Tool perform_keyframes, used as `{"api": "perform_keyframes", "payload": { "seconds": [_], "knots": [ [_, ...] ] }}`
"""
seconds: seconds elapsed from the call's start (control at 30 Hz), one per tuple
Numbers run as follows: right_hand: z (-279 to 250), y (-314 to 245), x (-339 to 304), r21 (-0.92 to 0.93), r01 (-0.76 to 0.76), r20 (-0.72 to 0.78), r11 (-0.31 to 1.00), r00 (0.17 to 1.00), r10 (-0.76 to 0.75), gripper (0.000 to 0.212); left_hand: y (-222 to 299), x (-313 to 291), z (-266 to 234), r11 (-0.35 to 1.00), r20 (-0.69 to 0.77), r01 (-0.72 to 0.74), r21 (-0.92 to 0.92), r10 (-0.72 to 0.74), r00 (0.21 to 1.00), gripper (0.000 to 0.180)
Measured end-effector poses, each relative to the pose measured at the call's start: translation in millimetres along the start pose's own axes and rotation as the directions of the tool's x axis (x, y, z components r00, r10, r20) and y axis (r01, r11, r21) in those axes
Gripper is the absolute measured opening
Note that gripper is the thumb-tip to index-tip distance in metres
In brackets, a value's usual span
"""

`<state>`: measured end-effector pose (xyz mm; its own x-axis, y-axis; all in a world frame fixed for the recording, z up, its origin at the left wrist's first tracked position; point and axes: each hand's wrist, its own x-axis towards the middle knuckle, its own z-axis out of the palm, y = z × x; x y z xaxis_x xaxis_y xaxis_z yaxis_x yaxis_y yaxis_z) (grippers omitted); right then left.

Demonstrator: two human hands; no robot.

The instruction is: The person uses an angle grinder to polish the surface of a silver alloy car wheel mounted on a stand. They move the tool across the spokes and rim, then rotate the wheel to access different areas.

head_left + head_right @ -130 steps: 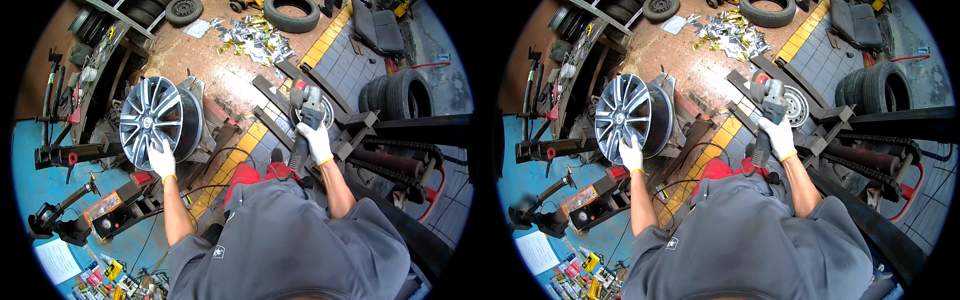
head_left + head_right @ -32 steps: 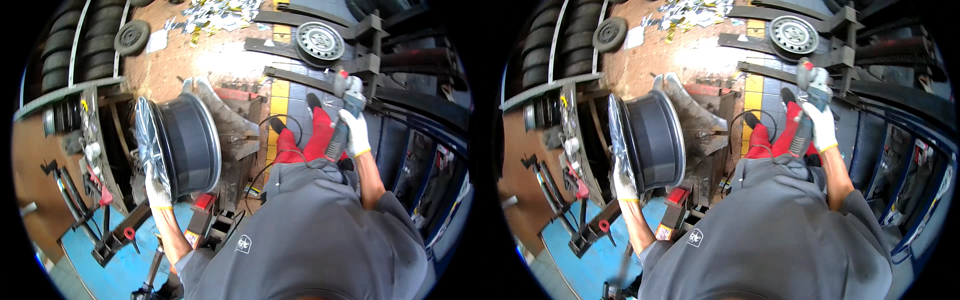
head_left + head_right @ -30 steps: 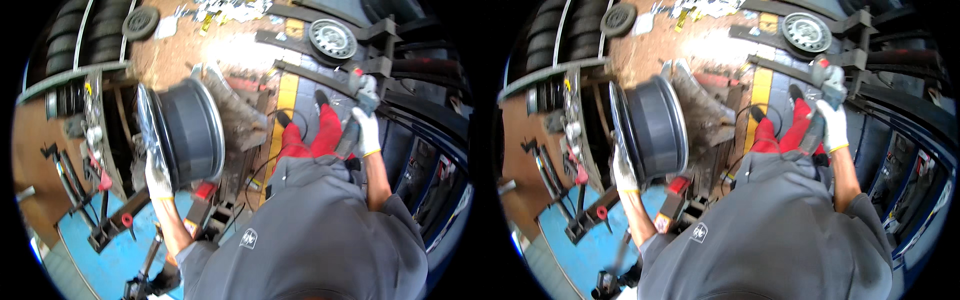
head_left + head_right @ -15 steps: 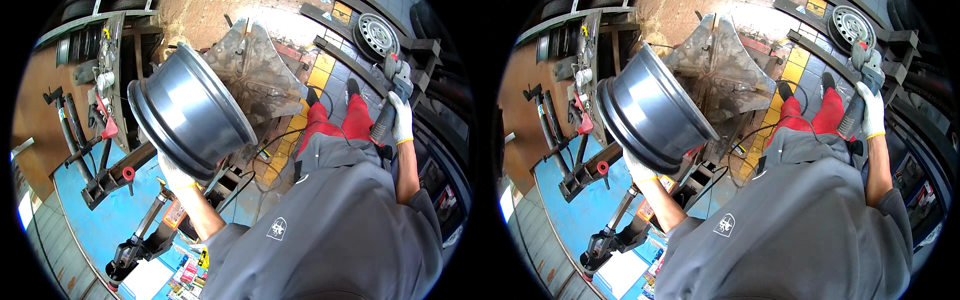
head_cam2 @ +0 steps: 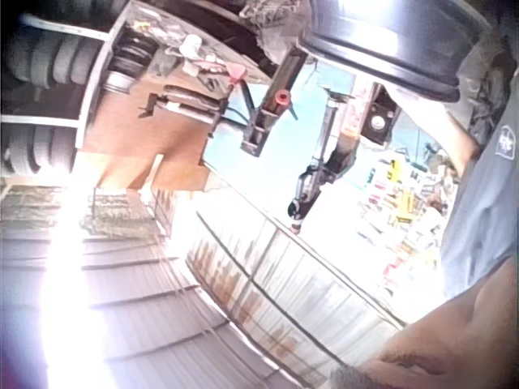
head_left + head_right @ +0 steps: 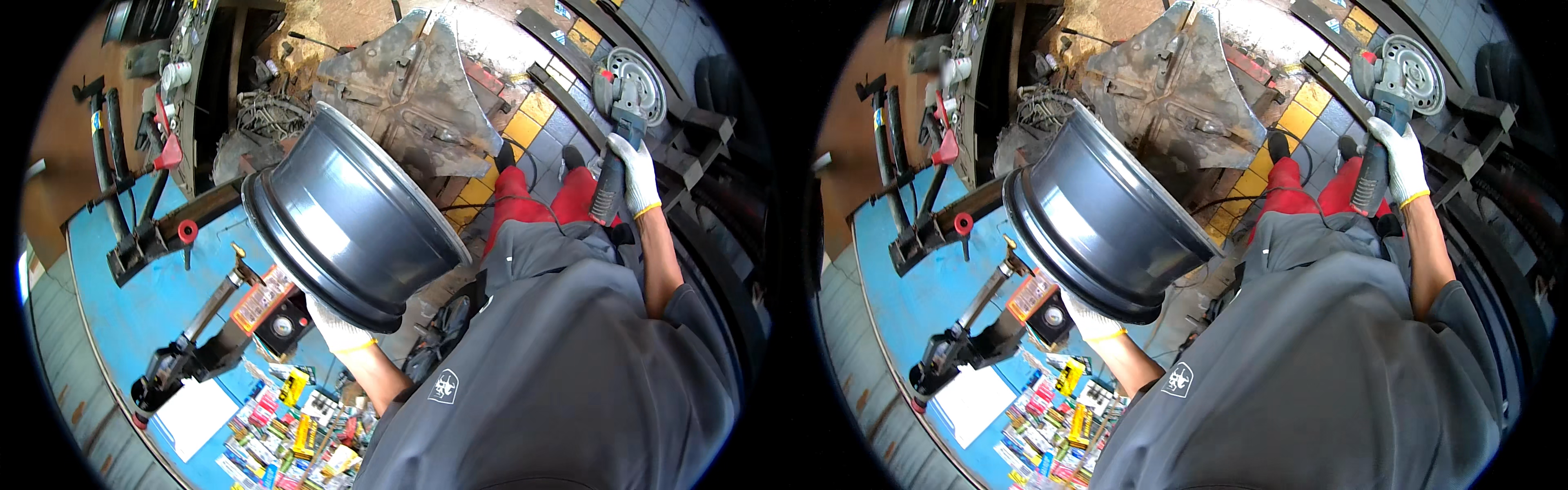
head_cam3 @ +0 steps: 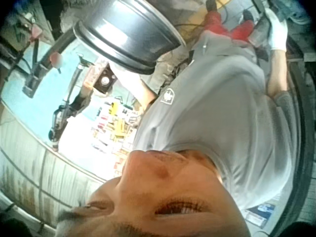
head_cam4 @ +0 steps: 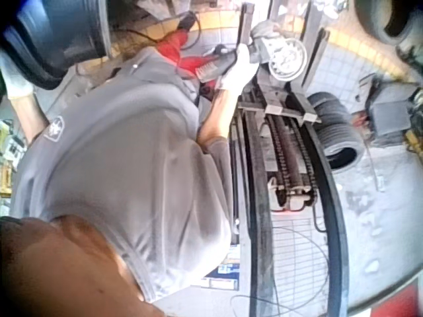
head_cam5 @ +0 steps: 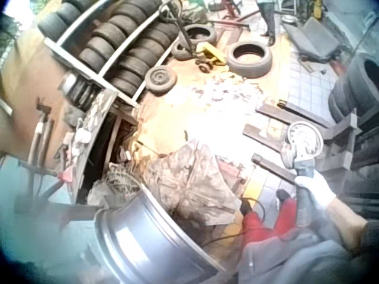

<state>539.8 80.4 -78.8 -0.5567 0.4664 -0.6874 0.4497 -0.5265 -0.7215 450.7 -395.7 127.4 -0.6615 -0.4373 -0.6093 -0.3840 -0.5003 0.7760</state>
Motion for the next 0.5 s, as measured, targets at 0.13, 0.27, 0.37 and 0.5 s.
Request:
{"api": "perform_keyframes", "payload": {
  "seconds": [0.13, 0.27, 0.37, 0.5],
  "knots": [
    [-20.3, -11.6, 15.6, -0.019, -0.007, 0.063, 1.000, 0.998, 0.008, 0.032, -27.5, -54.9, -11.7, 0.999, -0.134, -0.046, 0.026, 0.049, 0.990, 0.045],
    [-52.5, -14.2, 33.4, -0.062, -0.011, 0.149, 0.998, 0.989, 0.020, 0.030, -70.2, -102.5, -30.4, 0.999, -0.168, -0.037, -0.002, 0.036, 0.985, 0.046],
    [-70.2, -19.0, 33.2, -0.139, 0.003, 0.215, 0.990, 0.976, 0.027, 0.035, -103.7, -132.8, -42.7, 0.997, -0.133, 0.042, -0.058, -0.049, 0.990, 0.048],
    [-96.4, -7.7, 24.9, -0.235, -0.003, 0.168, 0.972, 0.985, 0.043, 0.040, -145.2, -158.8, -35.0, 0.983, -0.178, 0.123, -0.133, -0.146, 0.973, 0.053]
  ]
}}
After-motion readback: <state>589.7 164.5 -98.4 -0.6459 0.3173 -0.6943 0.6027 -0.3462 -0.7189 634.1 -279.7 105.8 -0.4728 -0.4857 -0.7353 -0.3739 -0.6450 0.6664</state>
